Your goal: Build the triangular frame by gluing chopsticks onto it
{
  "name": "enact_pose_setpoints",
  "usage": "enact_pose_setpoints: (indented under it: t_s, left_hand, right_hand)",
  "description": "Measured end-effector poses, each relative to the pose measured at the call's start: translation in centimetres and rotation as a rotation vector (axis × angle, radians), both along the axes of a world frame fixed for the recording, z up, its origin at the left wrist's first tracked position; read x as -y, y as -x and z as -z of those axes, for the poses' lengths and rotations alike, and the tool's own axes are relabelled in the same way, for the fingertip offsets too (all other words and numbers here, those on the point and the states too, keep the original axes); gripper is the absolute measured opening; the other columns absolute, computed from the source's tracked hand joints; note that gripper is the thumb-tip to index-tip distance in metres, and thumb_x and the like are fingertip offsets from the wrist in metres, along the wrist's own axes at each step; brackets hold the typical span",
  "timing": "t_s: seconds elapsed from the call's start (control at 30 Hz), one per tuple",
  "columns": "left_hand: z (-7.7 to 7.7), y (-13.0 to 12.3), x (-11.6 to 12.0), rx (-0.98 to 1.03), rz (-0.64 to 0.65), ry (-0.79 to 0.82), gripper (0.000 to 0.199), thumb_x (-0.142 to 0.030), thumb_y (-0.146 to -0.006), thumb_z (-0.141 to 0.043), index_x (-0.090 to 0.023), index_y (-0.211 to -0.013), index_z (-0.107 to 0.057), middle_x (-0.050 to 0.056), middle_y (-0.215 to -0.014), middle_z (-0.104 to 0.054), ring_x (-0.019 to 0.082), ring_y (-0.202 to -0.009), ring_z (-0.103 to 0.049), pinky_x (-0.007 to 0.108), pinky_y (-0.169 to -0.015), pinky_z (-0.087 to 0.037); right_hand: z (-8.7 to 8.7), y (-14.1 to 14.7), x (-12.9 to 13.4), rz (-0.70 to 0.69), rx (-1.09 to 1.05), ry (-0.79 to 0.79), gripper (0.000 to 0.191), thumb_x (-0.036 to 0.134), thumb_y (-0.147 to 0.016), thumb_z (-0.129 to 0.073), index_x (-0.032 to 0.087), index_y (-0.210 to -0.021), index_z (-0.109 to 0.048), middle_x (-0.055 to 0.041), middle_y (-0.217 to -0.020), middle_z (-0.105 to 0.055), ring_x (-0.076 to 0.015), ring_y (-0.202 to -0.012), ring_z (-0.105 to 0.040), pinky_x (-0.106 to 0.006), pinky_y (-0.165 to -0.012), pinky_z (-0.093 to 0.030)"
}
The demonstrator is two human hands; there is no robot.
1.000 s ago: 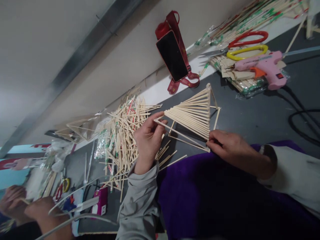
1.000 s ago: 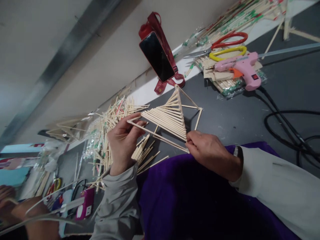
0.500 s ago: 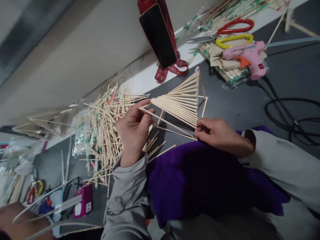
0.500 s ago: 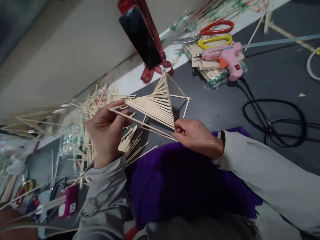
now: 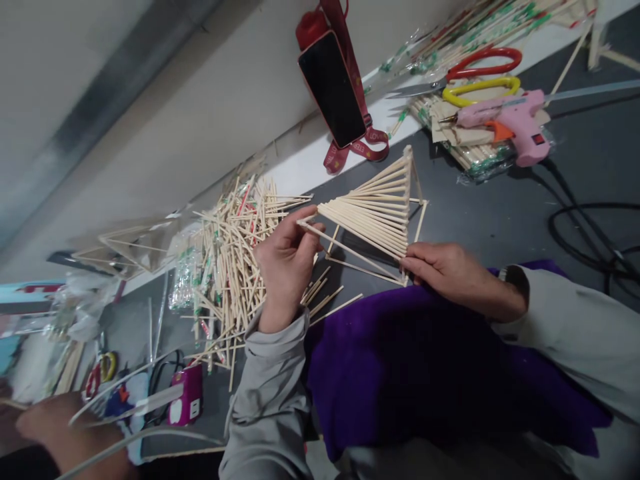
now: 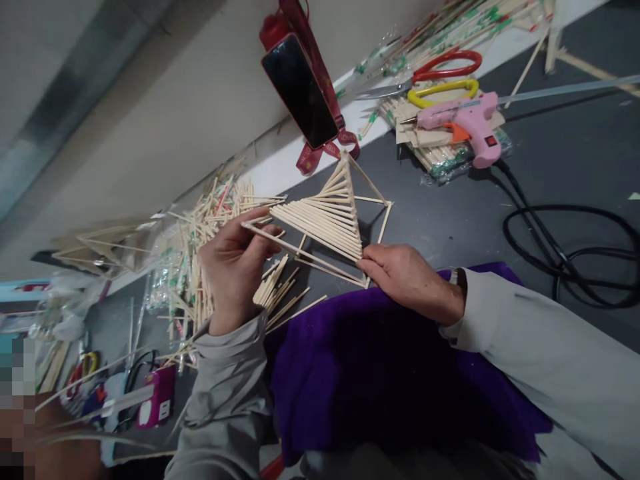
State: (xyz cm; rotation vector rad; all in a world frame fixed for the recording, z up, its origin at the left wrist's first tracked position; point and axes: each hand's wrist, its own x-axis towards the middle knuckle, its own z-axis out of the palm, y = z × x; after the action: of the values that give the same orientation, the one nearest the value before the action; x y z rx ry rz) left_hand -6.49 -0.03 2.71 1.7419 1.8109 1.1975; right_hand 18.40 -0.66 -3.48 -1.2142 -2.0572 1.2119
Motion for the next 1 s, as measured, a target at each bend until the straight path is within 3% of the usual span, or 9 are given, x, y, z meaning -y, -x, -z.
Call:
enact_pose_setpoints:
  t_s: [0.3, 0.6, 0.8, 1.0]
  left_hand:
    - [0.0, 0.0, 0.0, 0.021, 0.008, 0.010, 0.029, -0.030, -0.084, -0.069, -0.022, -0.111, -0.071, -0.003, -0.072, -0.071, 0.008, -0.055, -0.063, 0.020, -0.055, -0.052]
    - [0.0, 0.0, -0.1, -0.033, -0.002, -0.021, 0.028, -0.027, -0.082, -0.069, -0.023, -0.110, -0.072, -0.004, -0.069, -0.070, 0.008, -0.052, -0.063, 0.019, -0.053, -0.052]
    - [0.3, -0.1, -0.2, -0.003, -0.003, -0.041, 0.028, -0.024, -0.081, -0.069, -0.023, -0.109, -0.073, -0.004, -0.069, -0.071, 0.008, -0.051, -0.063, 0.019, -0.052, -0.052]
    - [0.5, 0.1, -0.1, 0.053, -0.003, -0.030, 0.037, -0.023, -0.079, -0.070, -0.023, -0.116, -0.069, -0.004, -0.070, -0.070, 0.008, -0.052, -0.063, 0.021, -0.054, -0.055]
  right_hand:
    - [0.3, 0.0, -0.1, -0.025, 0.023, -0.062, 0.033, 0.033, -0.097, -0.044, 0.020, -0.068, -0.050, -0.0002, -0.066, -0.056, -0.0133, -0.063, -0.053, -0.026, -0.064, -0.036]
    - [0.1, -0.1, -0.2, -0.035, -0.023, 0.009, 0.035, 0.038, -0.097, -0.043, 0.019, -0.070, -0.054, 0.0004, -0.064, -0.055, -0.0124, -0.061, -0.053, -0.026, -0.063, -0.036]
    - [-0.9, -0.3, -0.3, -0.025, -0.027, 0.147, 0.019, 0.034, -0.085, -0.058, 0.018, -0.074, -0.061, 0.0003, -0.068, -0.060, -0.0127, -0.063, -0.054, -0.025, -0.061, -0.036]
    - [-0.6, -0.2, -0.3, -0.032, -0.009, 0.093, 0.014, 0.027, -0.083, -0.057, 0.018, -0.073, -0.060, 0.0013, -0.066, -0.058, -0.0114, -0.061, -0.052, -0.025, -0.060, -0.035]
